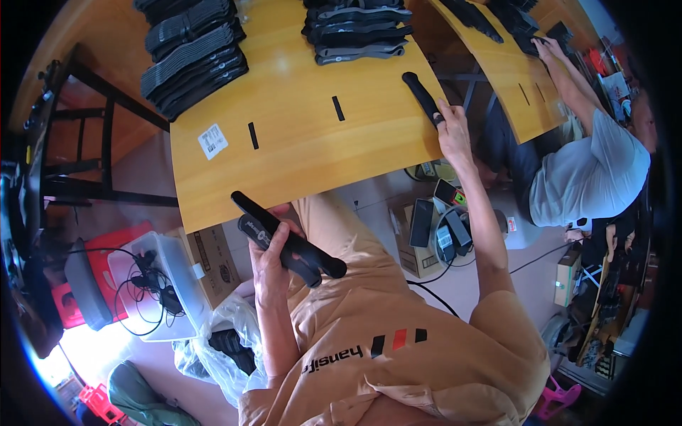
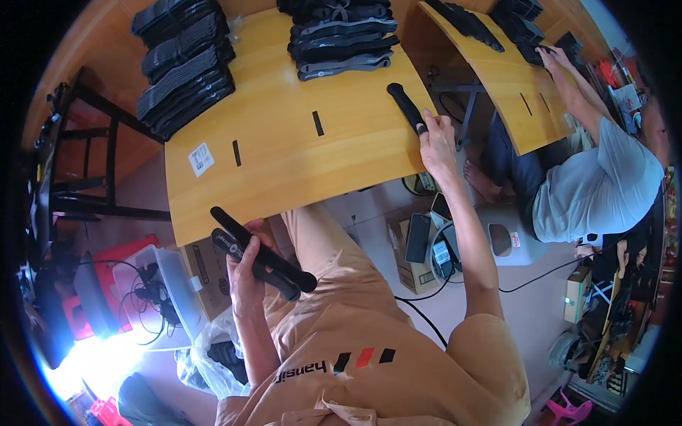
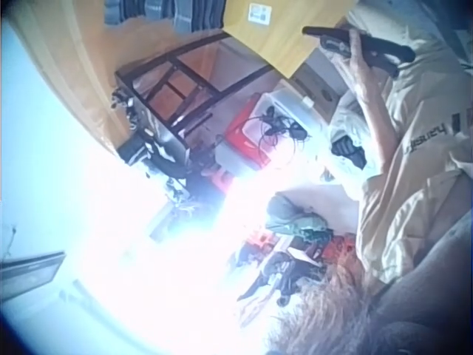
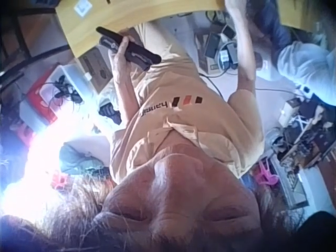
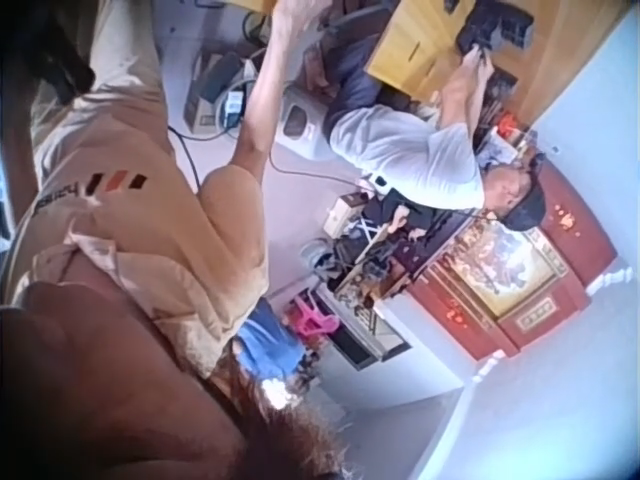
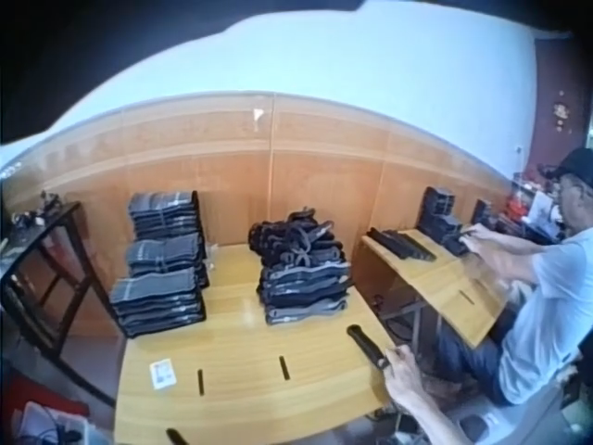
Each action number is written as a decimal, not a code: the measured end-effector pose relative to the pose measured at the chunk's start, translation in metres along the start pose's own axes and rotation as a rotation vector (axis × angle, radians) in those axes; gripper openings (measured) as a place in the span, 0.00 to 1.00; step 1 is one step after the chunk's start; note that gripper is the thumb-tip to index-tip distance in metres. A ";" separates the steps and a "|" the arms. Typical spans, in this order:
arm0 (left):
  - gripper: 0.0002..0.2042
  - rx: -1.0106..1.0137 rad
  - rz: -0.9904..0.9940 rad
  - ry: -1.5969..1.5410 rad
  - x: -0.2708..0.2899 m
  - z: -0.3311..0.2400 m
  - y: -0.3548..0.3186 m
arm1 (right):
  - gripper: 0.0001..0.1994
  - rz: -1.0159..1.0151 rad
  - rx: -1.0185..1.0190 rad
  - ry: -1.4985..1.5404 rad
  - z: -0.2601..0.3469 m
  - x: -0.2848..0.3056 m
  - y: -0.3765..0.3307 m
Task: The person is seen attaching plastic components to black textile straps and organizing them on a table.
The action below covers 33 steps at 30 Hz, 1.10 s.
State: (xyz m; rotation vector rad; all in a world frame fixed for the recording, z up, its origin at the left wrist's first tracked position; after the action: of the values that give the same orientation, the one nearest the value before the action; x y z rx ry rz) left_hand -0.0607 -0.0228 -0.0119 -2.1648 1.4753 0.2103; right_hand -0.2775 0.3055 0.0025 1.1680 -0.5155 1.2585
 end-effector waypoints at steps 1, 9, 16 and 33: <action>0.14 0.014 -0.006 0.015 0.001 0.002 0.001 | 0.18 -0.071 0.028 0.073 0.010 0.010 -0.001; 0.16 0.035 0.092 -0.023 -0.050 0.012 0.010 | 0.34 0.739 0.073 0.936 0.181 0.016 -0.104; 0.15 0.114 0.017 0.014 -0.031 0.005 0.007 | 0.26 0.538 -0.169 0.797 0.171 0.022 -0.090; 0.16 0.098 0.065 -0.413 -0.006 0.015 0.003 | 0.22 0.019 0.219 -0.113 0.107 0.029 -0.042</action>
State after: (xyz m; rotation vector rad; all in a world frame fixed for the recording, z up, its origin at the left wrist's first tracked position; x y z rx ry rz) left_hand -0.0630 -0.0112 -0.0237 -1.8573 1.2880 0.5590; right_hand -0.2011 0.2290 0.0511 1.4272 -0.4807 1.2939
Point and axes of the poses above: each hand's wrist, its own y-axis towards the middle knuckle, its own x-axis out of the back of the hand, z = x × y, the point moved 7 cm from there along y, towards the middle knuckle, and after that the axes turned 6 degrees about y, right-handed, at the moved point
